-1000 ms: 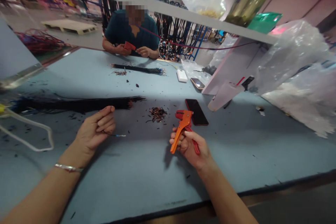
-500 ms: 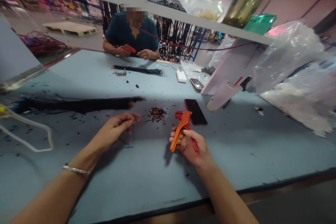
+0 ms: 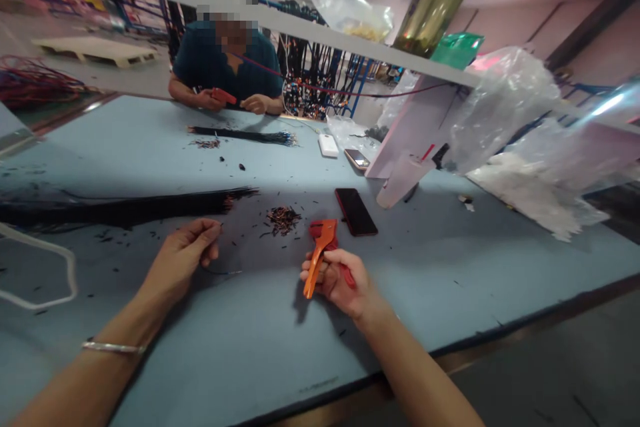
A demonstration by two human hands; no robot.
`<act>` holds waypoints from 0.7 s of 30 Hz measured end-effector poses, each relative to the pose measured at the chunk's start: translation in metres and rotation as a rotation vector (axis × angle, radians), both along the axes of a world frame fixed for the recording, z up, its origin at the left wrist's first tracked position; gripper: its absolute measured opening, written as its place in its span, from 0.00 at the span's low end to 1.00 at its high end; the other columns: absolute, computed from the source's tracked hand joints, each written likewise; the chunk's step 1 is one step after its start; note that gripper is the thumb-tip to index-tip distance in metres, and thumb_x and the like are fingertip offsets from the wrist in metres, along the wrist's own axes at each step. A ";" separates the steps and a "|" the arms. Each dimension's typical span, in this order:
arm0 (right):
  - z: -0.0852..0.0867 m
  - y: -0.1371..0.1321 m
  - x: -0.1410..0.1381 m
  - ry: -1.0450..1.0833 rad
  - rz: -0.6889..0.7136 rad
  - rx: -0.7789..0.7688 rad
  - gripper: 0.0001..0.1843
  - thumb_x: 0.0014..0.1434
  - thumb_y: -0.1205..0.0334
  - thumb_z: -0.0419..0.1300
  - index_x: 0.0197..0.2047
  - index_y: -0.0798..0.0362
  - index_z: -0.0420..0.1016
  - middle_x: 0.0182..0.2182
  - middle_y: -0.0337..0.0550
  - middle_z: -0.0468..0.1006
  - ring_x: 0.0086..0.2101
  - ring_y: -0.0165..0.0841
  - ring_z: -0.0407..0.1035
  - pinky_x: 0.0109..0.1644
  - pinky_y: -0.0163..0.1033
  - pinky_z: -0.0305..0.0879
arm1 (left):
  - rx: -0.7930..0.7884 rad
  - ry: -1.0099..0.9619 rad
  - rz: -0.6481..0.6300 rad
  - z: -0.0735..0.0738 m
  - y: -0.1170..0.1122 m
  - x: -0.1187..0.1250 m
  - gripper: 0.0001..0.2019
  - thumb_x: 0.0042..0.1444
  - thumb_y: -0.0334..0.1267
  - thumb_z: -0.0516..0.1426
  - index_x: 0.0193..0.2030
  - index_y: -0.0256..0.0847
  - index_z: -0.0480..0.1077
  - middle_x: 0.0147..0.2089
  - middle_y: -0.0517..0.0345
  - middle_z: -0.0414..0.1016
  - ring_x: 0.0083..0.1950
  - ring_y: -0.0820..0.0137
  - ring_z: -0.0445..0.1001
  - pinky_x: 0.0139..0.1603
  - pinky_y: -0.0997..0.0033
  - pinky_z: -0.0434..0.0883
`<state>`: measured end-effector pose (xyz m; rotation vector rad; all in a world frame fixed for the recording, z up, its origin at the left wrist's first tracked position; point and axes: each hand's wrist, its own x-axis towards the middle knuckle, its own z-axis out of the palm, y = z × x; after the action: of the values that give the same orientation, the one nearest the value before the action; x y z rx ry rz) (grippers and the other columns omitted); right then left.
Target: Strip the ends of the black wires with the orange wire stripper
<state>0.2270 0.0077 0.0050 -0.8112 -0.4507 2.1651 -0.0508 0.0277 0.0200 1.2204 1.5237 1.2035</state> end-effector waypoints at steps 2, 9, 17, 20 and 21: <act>0.000 -0.001 -0.001 0.000 0.110 0.035 0.15 0.55 0.64 0.50 0.38 0.62 0.74 0.29 0.50 0.81 0.29 0.37 0.76 0.38 0.41 0.69 | -0.006 0.029 -0.025 -0.002 -0.001 0.004 0.13 0.51 0.48 0.57 0.31 0.39 0.67 0.19 0.67 0.67 0.20 0.77 0.61 0.23 0.78 0.59; 0.016 0.007 0.018 0.005 -0.015 0.180 0.18 0.55 0.65 0.47 0.41 0.62 0.74 0.31 0.50 0.81 0.31 0.38 0.77 0.37 0.41 0.69 | 0.047 0.059 0.087 -0.010 -0.006 0.011 0.11 0.52 0.46 0.56 0.32 0.40 0.67 0.21 0.66 0.68 0.22 0.77 0.63 0.25 0.78 0.61; 0.022 -0.021 0.036 -0.042 -0.073 -0.043 0.15 0.56 0.65 0.48 0.37 0.61 0.75 0.28 0.51 0.81 0.30 0.38 0.77 0.41 0.43 0.69 | 0.102 0.177 0.176 -0.003 -0.006 0.013 0.10 0.51 0.45 0.54 0.32 0.40 0.68 0.20 0.65 0.68 0.20 0.76 0.62 0.23 0.78 0.61; 0.015 -0.035 0.029 -0.045 -0.069 -0.099 0.15 0.56 0.64 0.48 0.36 0.61 0.75 0.26 0.49 0.81 0.28 0.36 0.76 0.38 0.40 0.69 | 0.145 0.271 0.177 -0.003 -0.006 0.018 0.10 0.53 0.46 0.53 0.34 0.41 0.67 0.21 0.66 0.68 0.20 0.76 0.63 0.25 0.77 0.62; 0.013 -0.036 0.023 -0.044 -0.070 -0.112 0.15 0.55 0.64 0.49 0.36 0.61 0.75 0.26 0.48 0.80 0.27 0.36 0.76 0.37 0.39 0.68 | 0.153 0.301 0.166 -0.003 -0.006 0.020 0.10 0.54 0.45 0.52 0.35 0.41 0.67 0.22 0.66 0.68 0.20 0.76 0.63 0.26 0.77 0.63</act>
<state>0.2501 -0.0280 0.0182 -0.9242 -0.3202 2.1260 -0.0313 0.0219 0.0166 1.4507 1.8093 1.3087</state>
